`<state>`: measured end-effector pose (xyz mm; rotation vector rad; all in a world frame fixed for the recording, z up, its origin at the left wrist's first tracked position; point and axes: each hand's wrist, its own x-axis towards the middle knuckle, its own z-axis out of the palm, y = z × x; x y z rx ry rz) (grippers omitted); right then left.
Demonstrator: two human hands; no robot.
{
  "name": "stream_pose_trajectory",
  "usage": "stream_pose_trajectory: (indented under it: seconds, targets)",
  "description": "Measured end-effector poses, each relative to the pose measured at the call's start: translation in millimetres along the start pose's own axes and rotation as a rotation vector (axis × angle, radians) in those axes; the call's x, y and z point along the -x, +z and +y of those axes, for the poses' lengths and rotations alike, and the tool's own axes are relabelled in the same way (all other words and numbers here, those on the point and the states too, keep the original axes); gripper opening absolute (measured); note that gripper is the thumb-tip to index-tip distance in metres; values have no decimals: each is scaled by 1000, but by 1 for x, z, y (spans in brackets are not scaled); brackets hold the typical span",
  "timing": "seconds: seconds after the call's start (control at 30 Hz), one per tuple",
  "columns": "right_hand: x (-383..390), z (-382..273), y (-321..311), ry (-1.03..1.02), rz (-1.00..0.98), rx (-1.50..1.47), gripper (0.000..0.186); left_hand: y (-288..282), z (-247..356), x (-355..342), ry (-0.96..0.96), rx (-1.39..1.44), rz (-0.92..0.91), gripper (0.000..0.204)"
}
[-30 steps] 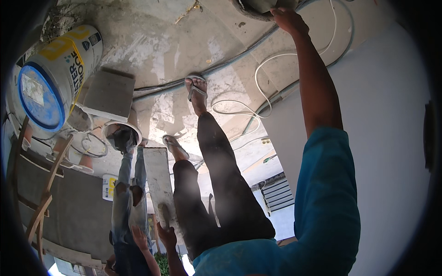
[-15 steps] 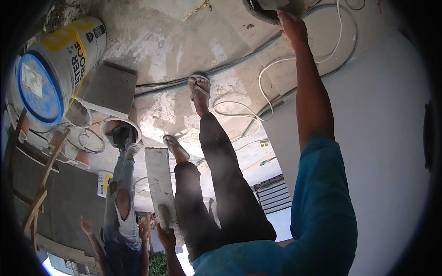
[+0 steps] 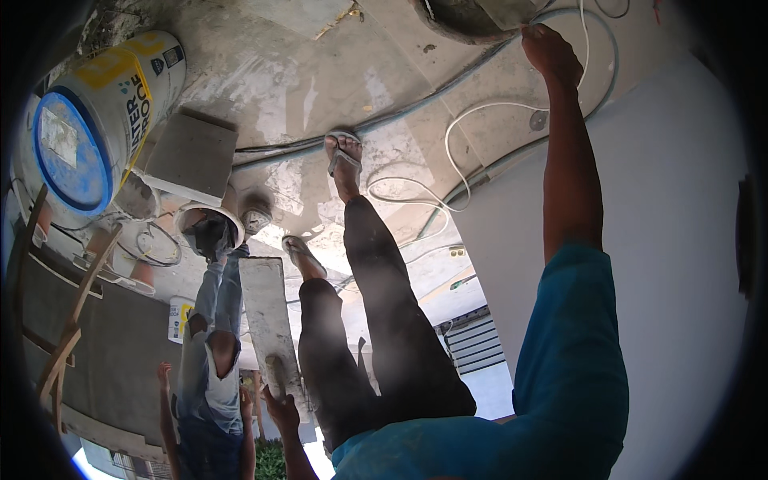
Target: The person applies and smooths plaster onto a curved exterior wall using a trowel and a larger float. They repeatedly scoop plaster from a bucket, spread it along the wall surface, and level it with the tools.
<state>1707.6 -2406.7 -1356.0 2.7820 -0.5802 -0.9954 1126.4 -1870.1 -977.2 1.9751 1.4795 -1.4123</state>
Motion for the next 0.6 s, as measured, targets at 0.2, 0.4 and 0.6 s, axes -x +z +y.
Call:
stream_pose_trajectory:
  seconds: [0.2,0.4,0.6]
  targets:
    - [-15,-62,47,-85,-3,-39,54,10,32,-16,103,25,27,75]
    - [-19,-51,36,-51,-224,-383,72,-9,99,-28,120,97,65,74]
    - [0,-23,65,29,-170,-1092,50,-37,118,-45,190,343,-43,68]
